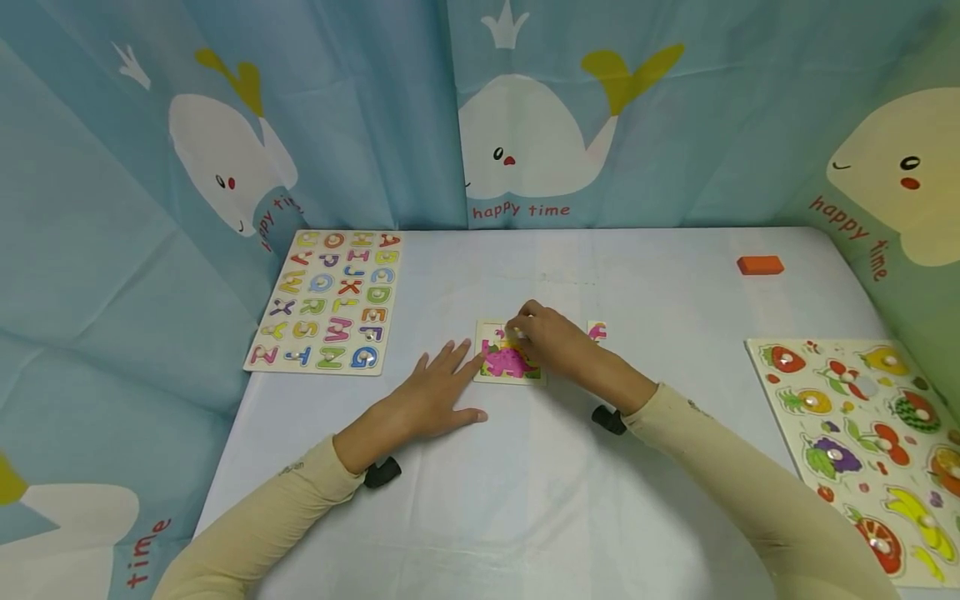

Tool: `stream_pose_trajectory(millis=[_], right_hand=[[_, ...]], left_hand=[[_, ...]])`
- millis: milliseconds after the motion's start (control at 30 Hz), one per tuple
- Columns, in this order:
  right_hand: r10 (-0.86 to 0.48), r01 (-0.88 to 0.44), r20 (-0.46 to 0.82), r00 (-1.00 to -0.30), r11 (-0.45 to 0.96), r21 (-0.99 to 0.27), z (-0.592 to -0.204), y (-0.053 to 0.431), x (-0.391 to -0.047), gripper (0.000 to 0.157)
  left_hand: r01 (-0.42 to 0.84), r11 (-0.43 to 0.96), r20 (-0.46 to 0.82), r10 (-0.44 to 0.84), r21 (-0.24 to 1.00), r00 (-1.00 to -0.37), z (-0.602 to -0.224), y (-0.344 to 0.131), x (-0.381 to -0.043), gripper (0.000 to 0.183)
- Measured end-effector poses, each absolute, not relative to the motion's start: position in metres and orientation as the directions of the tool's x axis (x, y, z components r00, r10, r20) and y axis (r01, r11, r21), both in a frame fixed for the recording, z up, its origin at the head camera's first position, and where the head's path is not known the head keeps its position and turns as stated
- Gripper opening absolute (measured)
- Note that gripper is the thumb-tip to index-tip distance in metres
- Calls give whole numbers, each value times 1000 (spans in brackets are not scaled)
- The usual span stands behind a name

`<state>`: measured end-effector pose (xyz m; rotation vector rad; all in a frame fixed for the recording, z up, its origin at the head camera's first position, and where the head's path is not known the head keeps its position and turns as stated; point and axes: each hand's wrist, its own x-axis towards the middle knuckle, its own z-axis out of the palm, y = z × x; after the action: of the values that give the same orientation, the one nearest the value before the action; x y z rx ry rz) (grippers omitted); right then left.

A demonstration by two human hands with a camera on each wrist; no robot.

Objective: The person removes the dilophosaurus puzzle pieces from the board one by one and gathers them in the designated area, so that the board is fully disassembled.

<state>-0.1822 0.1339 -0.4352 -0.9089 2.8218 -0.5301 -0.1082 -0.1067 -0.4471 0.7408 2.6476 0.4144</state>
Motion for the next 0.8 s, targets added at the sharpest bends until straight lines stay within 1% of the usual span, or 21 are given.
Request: stream_pose_trajectory(millis=[267,400,667,800], right_hand=[[-592,-543,-19,-806,751,-374,-435,135,-184,33],[-580,-514,-59,-813,761,-396,-435,135,-186,36],[-577,-484,-138,-805,773,-410,-430,135,-189,40],[-575,-479,-145,-805,775,-413,-430,134,-188,40]], left_hand=[[438,822,-258,541,365,-801,-447,-107,-109,92],[437,819,-259,544,371,-798,-447,-107,-110,92],[439,816,-257,547,376,-797,-448,-107,-109,93],[440,818,-258,546,371,-797,-448,-107,-109,93]])
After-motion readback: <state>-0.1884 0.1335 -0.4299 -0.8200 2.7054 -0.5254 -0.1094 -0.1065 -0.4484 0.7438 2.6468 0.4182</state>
